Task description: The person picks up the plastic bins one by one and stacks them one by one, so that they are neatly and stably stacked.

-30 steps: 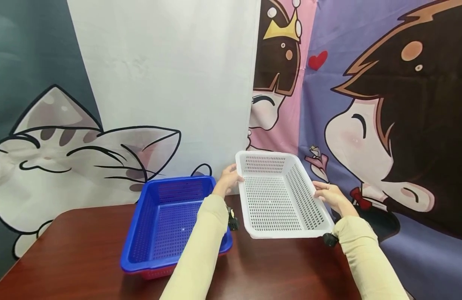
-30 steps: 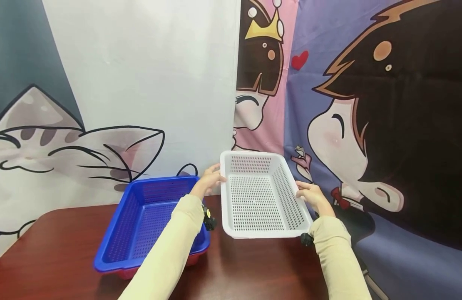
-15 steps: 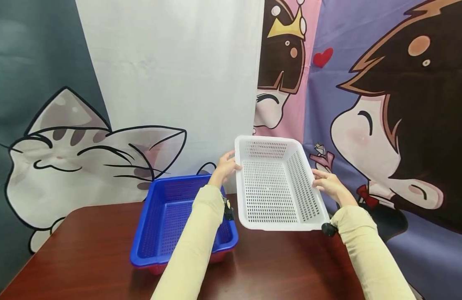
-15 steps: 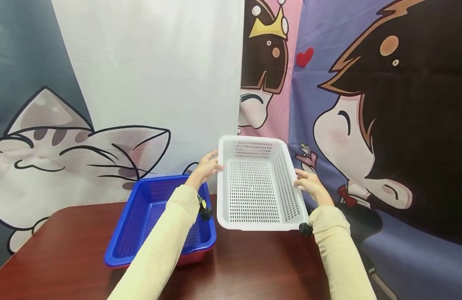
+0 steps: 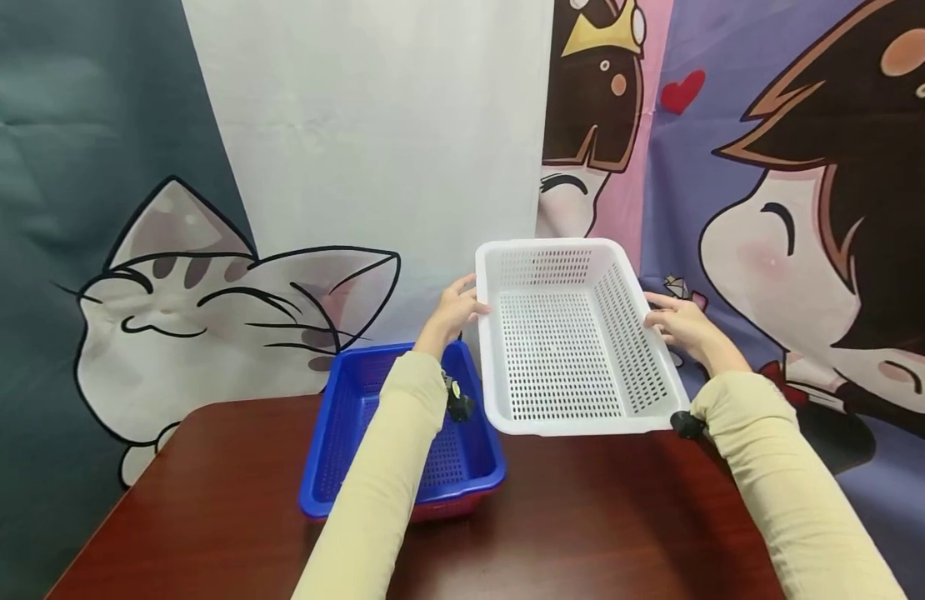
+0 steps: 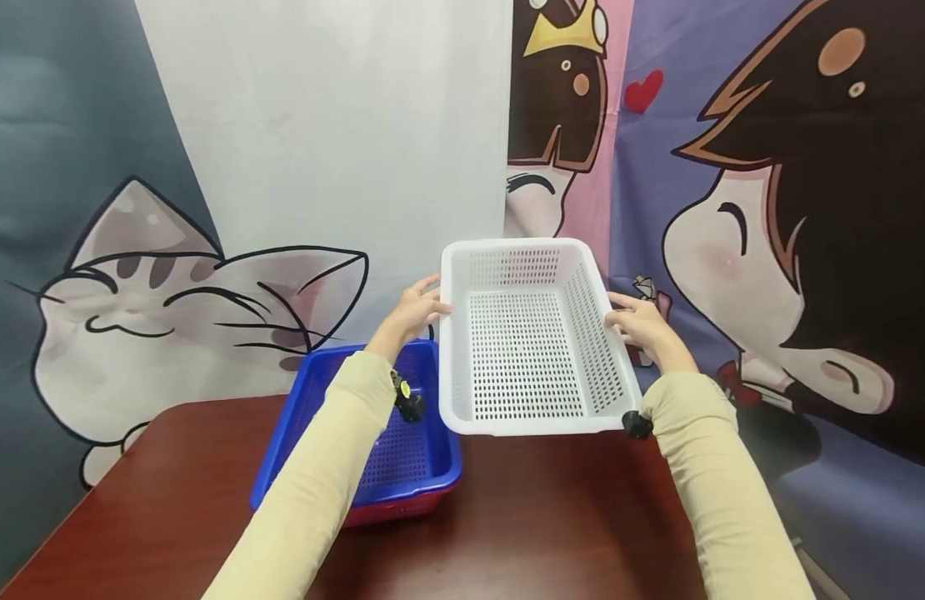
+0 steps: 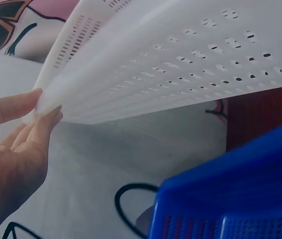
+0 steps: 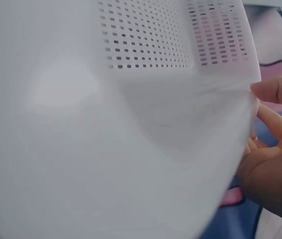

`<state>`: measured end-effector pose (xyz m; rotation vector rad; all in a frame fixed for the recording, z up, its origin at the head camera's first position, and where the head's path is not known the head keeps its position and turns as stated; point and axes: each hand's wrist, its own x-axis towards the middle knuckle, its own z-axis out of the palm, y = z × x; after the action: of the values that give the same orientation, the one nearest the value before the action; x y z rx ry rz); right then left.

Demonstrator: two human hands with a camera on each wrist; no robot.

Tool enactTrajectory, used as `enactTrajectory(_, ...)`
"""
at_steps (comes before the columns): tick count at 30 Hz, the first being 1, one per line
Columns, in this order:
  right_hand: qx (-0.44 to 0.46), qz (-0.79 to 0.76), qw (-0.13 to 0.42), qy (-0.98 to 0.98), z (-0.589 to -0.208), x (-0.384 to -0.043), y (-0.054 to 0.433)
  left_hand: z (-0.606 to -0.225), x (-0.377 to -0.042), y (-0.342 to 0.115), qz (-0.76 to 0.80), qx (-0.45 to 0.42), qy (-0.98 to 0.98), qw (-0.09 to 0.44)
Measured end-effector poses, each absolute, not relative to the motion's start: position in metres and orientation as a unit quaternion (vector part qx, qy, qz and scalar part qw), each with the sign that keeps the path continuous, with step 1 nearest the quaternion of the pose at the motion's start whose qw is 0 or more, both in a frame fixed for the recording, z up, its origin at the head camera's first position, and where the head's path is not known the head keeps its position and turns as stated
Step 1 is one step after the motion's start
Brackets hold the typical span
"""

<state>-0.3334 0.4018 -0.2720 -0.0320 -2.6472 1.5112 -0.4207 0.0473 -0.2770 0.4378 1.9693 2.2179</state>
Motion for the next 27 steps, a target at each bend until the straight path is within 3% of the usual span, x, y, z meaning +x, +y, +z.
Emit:
enactTrajectory(9, 0.058, 0.522, -0.015, -0.851, -0.256, -0.342, 0.376, -0.268, -0.419, 0.008, 0.734, 0.134, 0.662, 0.070)
enactTrajectory(27, 0.098, 0.515, -0.014, -0.851, -0.251, -0.355, 0.301, -0.258, -0.410, -0.079, 0.656, 0.131, 0.742, 0.047)
